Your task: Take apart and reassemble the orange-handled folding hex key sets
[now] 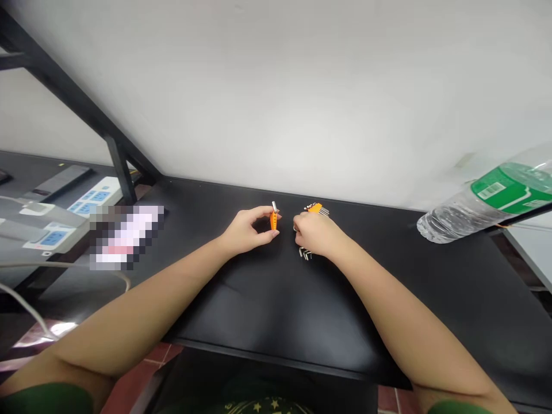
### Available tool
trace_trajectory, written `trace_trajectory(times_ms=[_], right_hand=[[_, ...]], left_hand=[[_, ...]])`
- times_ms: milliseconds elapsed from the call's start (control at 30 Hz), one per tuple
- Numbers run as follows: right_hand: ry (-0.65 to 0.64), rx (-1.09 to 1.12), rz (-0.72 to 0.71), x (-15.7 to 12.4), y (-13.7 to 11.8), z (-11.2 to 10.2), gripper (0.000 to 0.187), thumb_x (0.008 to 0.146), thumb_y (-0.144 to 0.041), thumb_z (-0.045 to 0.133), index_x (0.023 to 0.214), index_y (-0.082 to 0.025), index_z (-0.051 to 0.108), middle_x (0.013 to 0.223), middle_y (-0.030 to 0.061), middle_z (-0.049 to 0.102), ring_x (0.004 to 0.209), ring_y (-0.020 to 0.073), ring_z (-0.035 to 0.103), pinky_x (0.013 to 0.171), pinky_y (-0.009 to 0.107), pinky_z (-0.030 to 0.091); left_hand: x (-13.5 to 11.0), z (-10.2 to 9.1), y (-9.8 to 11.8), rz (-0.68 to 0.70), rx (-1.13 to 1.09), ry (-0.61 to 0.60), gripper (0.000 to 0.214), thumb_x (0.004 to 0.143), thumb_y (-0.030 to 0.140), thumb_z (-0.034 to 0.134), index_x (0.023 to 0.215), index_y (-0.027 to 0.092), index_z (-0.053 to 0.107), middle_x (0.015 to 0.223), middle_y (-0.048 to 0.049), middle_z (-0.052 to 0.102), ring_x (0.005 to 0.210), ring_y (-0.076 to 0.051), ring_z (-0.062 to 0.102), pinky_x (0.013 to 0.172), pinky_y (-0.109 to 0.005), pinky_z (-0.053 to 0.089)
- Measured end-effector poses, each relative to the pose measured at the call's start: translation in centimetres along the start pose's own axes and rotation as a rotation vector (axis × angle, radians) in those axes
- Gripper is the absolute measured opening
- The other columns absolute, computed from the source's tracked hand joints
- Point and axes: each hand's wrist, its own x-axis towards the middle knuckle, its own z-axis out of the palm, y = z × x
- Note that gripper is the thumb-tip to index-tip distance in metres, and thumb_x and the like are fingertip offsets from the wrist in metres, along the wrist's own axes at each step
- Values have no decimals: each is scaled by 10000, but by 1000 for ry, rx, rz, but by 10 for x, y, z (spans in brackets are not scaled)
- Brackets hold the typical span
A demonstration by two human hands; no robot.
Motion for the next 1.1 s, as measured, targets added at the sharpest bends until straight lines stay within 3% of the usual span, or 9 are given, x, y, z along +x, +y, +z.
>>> trace_trajectory(times_ms=[167,267,400,767,967,1100], right_hand=[[327,820,-93,1,-2,0,265,895,-230,649,1158,-219,613,960,25,713,753,158,696,726,330,575],[426,1142,-124,0,-10,-1,281,907,-318,711,1163,-230,638,1006,32,721,782,168,740,741,362,638],[527,1217,-118,0,-19,1,289,885,-361,779,1122,-232,674,1000,32,746,800,175,759,774,387,668],[647,1263,-99,2,-27,10,264,883,-348,794,1099,-214,722,991,42,766,777,175,771,760,389,689],[643,1270,-113,2,-29,13,251,880,-350,800,1086,-224,730,984,36,773,781,181,777,781,399,691],[659,1211,-122,3,-27,23,201,910,-333,763,1083,-235,731,980,31,770,792,184,778,771,393,690]], left_hand=[[0,0,-2,-7,25,20,479,793,393,775,1216,188,680,1125,-70,787,1025,-228,757,1015,-370,589],[0,0,-2,0,28,7,451,797,391,768,1191,185,692,1102,-68,791,998,-225,761,982,-358,599],[-1,0,1,10,45,-1,450,791,396,770,1184,190,695,1092,-61,791,986,-220,760,968,-347,598],[-1,0,6,36,62,-12,446,788,393,767,1173,175,709,1053,-64,789,925,-206,751,890,-316,591],[-1,-1,8,44,86,-37,394,795,394,769,1128,189,715,965,-23,773,802,-158,706,794,-272,564],[-2,0,8,55,66,-40,416,801,390,771,1161,190,714,989,-27,773,817,-158,711,810,-272,560]])
